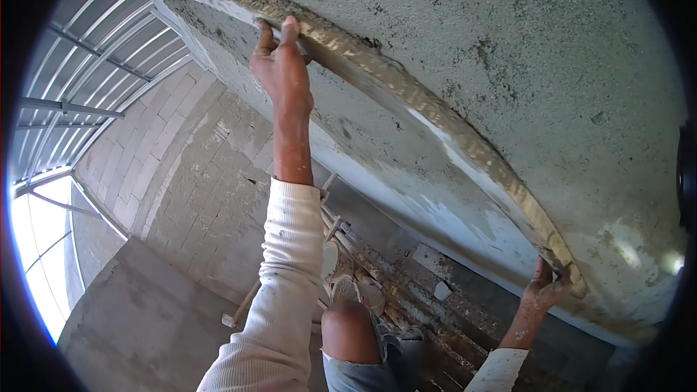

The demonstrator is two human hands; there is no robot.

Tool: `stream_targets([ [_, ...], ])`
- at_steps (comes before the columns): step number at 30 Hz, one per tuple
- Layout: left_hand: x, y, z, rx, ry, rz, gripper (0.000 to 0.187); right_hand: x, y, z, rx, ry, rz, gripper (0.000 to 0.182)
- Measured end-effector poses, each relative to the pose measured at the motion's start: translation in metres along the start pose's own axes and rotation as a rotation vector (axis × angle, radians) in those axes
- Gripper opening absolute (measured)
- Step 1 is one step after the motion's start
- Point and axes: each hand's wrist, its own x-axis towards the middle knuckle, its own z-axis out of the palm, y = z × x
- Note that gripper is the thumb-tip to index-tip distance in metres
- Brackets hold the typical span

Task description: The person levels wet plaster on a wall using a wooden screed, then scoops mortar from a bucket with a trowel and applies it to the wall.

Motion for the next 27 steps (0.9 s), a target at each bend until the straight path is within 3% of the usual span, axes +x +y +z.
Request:
stream_targets([
  [2, 0.015, 0.003, -0.004, -0.074, 0.102, -0.03, 0.04, -0.021, 0.015, 0.015, -0.004, -0.008, 0.034, 0.057],
  [9, -0.056, 0.01, 0.021, 0.109, -0.008, 0.069, 0.06, 0.042, -0.021, -0.04, 0.008, 0.154, 0.087, 0.057],
  [12, -0.052, 0.003, 0.023, 0.164, 0.052, 0.05, 0.07, 0.056, -0.014, -0.062, -0.059, 0.041, 0.011, 0.059],
  [16, 0.024, -0.02, -0.027, 0.061, 0.003, -0.068, 0.073, -0.023, 0.017, 0.026, 0.044, -0.009, 0.102, 0.053],
  [19, 0.073, -0.048, -0.058, 0.014, 0.031, -0.06, 0.079, -0.061, 0.04, 0.06, 0.004, -0.07, 0.137, 0.063],
  [23, 0.053, -0.037, -0.049, 0.029, 0.027, -0.086, 0.076, -0.052, 0.037, 0.042, 0.021, -0.073, 0.173, 0.064],
  [27, -0.001, -0.03, -0.013, 0.017, 0.032, 0.022, 0.06, -0.003, 0.008, -0.004, 0.004, 0.043, 0.101, 0.062],
])
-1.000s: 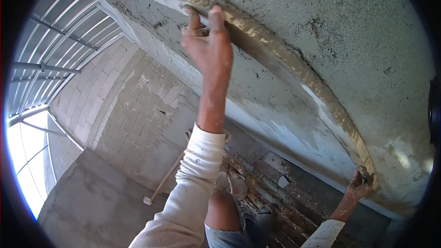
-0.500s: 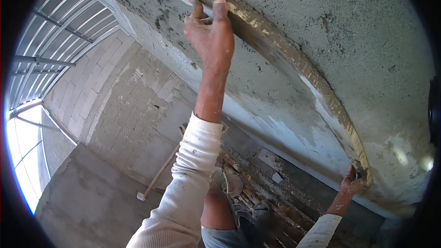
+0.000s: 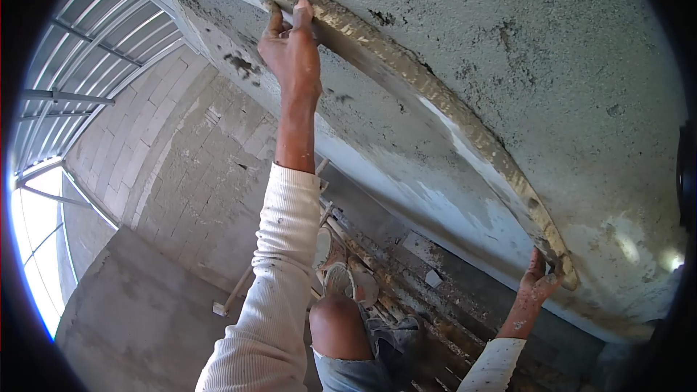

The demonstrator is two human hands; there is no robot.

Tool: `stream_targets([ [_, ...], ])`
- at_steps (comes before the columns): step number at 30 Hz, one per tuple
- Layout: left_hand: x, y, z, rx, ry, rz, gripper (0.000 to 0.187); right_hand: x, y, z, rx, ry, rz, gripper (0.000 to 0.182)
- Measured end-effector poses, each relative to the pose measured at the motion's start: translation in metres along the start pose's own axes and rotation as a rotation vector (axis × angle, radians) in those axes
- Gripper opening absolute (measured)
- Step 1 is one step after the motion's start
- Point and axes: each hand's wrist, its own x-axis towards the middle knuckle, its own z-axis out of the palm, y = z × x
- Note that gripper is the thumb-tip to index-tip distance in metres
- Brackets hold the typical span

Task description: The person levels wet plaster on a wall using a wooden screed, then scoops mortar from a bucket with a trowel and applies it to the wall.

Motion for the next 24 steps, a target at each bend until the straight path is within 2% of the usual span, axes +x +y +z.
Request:
stream_targets([
  [1, -0.01, 0.003, 0.012, -0.009, 0.079, 0.027, 0.051, 0.0, 0.001, -0.001, 0.006, 0.026, -0.008, 0.061],
  [3, 0.002, -0.004, 0.0, 0.041, -0.014, 0.055, 0.048, -0.002, 0.008, 0.004, 0.011, 0.036, -0.009, 0.059],
  [8, 0.086, -0.027, -0.053, 0.025, -0.026, -0.102, 0.07, -0.072, 0.057, 0.071, -0.005, -0.115, 0.082, 0.051],
  [11, 0.116, -0.056, -0.082, 0.03, -0.046, -0.137, 0.081, -0.082, 0.063, 0.085, 0.055, -0.074, 0.167, 0.046],
  [12, 0.112, -0.052, -0.077, 0.099, -0.027, -0.123, 0.078, -0.074, 0.065, 0.073, 0.043, -0.181, 0.162, 0.045],
  [15, 0.182, -0.099, -0.123, 0.183, -0.204, -0.172, 0.064, -0.076, 0.065, 0.05, 0.121, -0.244, 0.154, 0.051],
  [16, 0.188, -0.108, -0.119, 0.192, -0.21, -0.187, 0.063, -0.076, 0.062, 0.04, 0.108, -0.161, 0.139, 0.05],
  [20, 0.158, -0.119, -0.1, 0.235, -0.147, -0.176, 0.059, -0.014, 0.036, -0.001, 0.105, 0.033, 0.042, 0.052],
  [23, 0.141, -0.122, -0.088, 0.244, -0.128, -0.182, 0.056, -0.005, 0.034, -0.004, 0.096, -0.067, 0.095, 0.052],
  [24, 0.137, -0.121, -0.085, 0.248, -0.128, -0.18, 0.055, -0.007, 0.034, -0.002, 0.09, -0.033, 0.101, 0.05],
])
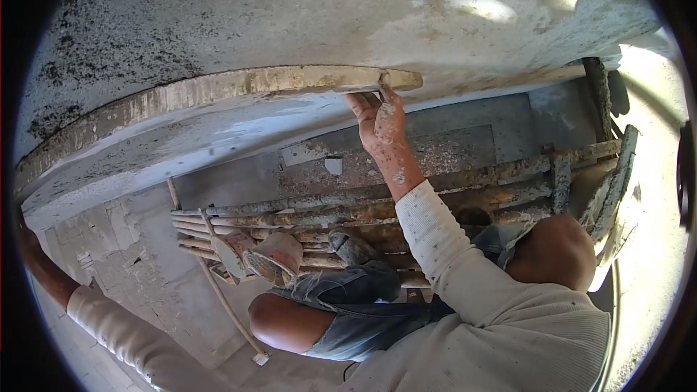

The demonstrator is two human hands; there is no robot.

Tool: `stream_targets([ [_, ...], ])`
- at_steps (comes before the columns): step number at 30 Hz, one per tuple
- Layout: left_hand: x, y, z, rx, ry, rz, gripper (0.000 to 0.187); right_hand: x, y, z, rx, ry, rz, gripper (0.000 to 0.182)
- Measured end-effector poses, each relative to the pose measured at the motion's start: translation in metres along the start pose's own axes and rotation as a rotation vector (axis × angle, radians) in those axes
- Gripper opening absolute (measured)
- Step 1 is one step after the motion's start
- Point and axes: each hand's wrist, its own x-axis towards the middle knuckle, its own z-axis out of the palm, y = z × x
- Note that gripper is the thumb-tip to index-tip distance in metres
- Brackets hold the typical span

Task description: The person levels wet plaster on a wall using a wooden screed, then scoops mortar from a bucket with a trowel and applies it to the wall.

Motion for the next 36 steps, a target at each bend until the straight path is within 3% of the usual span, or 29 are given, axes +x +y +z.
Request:
stream_targets([
  [8, -0.03, 0.013, 0.011, -0.048, -0.032, -0.011, 0.048, 0.025, -0.026, -0.032, -0.078, 0.006, -0.073, 0.044],
  [9, -0.048, 0.023, 0.012, -0.074, -0.031, -0.013, 0.047, 0.041, -0.037, -0.057, -0.057, -0.056, -0.091, 0.039],
  [11, -0.108, 0.06, 0.032, -0.145, 0.036, 0.012, 0.046, 0.09, -0.06, -0.117, -0.031, -0.181, -0.042, 0.046],
  [12, -0.157, 0.084, 0.065, -0.2, 0.137, 0.052, 0.051, 0.098, -0.067, -0.126, -0.055, -0.201, -0.062, 0.049],
  [13, -0.168, 0.09, 0.071, -0.169, 0.107, 0.058, 0.064, 0.115, -0.073, -0.143, 0.058, -0.224, 0.051, 0.053],
  [14, -0.175, 0.095, 0.079, -0.163, 0.141, 0.086, 0.065, 0.128, -0.073, -0.161, -0.035, -0.152, -0.029, 0.055],
  [15, -0.167, 0.086, 0.079, -0.175, 0.19, 0.119, 0.051, 0.117, -0.069, -0.146, -0.034, -0.074, -0.065, 0.051],
  [19, -0.128, 0.084, 0.044, -0.15, 0.079, 0.088, 0.053, 0.11, -0.041, -0.134, -0.01, -0.057, -0.078, 0.05],
  [22, -0.103, 0.078, 0.031, -0.199, 0.159, 0.037, 0.052, 0.085, -0.019, -0.099, -0.015, -0.014, -0.062, 0.05],
  [27, -0.145, 0.083, 0.057, -0.24, 0.136, 0.037, 0.054, 0.107, -0.042, -0.123, 0.031, 0.02, 0.016, 0.051],
  [29, -0.178, 0.088, 0.076, -0.201, 0.146, 0.061, 0.043, 0.139, -0.035, -0.143, 0.051, 0.074, 0.037, 0.052],
  [31, -0.191, 0.066, 0.087, -0.168, 0.169, 0.19, 0.04, 0.151, -0.035, -0.175, 0.033, 0.087, 0.046, 0.053],
  [33, -0.195, 0.074, 0.079, -0.144, 0.051, 0.067, 0.082, 0.155, -0.034, -0.184, -0.053, 0.048, 0.035, 0.056],
  [35, -0.172, 0.063, 0.068, -0.194, 0.146, 0.081, 0.059, 0.127, -0.003, -0.152, -0.021, 0.099, 0.06, 0.058],
  [36, -0.15, 0.051, 0.052, -0.184, 0.132, 0.043, 0.067, 0.107, 0.02, -0.124, 0.012, 0.141, 0.088, 0.058],
])
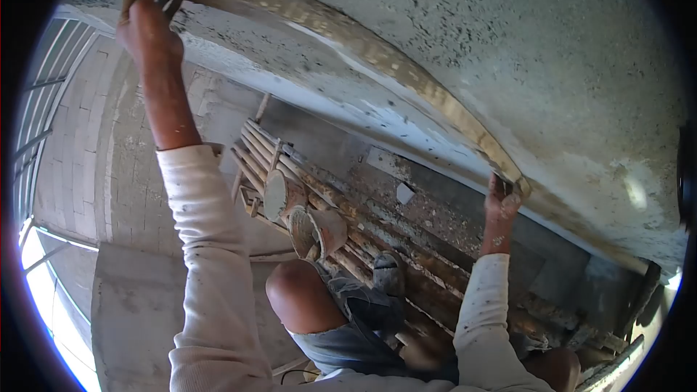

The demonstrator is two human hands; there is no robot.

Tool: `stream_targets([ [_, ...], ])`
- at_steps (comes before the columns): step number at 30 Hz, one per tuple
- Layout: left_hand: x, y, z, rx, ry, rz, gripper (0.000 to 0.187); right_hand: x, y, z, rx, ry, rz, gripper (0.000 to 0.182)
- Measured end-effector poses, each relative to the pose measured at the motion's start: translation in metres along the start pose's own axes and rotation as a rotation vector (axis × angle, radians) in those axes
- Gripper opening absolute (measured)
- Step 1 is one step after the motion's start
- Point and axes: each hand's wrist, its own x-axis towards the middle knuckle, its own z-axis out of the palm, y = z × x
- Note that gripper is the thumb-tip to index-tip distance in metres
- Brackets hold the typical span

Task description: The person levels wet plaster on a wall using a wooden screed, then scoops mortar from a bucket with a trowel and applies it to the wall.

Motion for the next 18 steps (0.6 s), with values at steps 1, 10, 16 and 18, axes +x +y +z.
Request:
stream_targets([
  [1, 0.031, -0.01, -0.018, 0.004, -0.009, -0.021, 0.075, -0.018, 0.028, 0.025, 0.026, 0.025, 0.033, 0.059],
  [10, 0.085, -0.059, -0.055, 0.13, -0.037, -0.084, 0.065, -0.05, 0.094, 0.044, 0.046, -0.05, 0.114, 0.051],
  [16, 0.087, -0.092, -0.066, 0.088, -0.075, -0.076, 0.05, -0.091, 0.12, 0.063, 0.056, -0.293, 0.197, 0.068],
  [18, 0.068, -0.102, -0.067, 0.14, -0.11, -0.042, 0.049, -0.084, 0.124, 0.064, 0.105, -0.233, 0.194, 0.07],
])
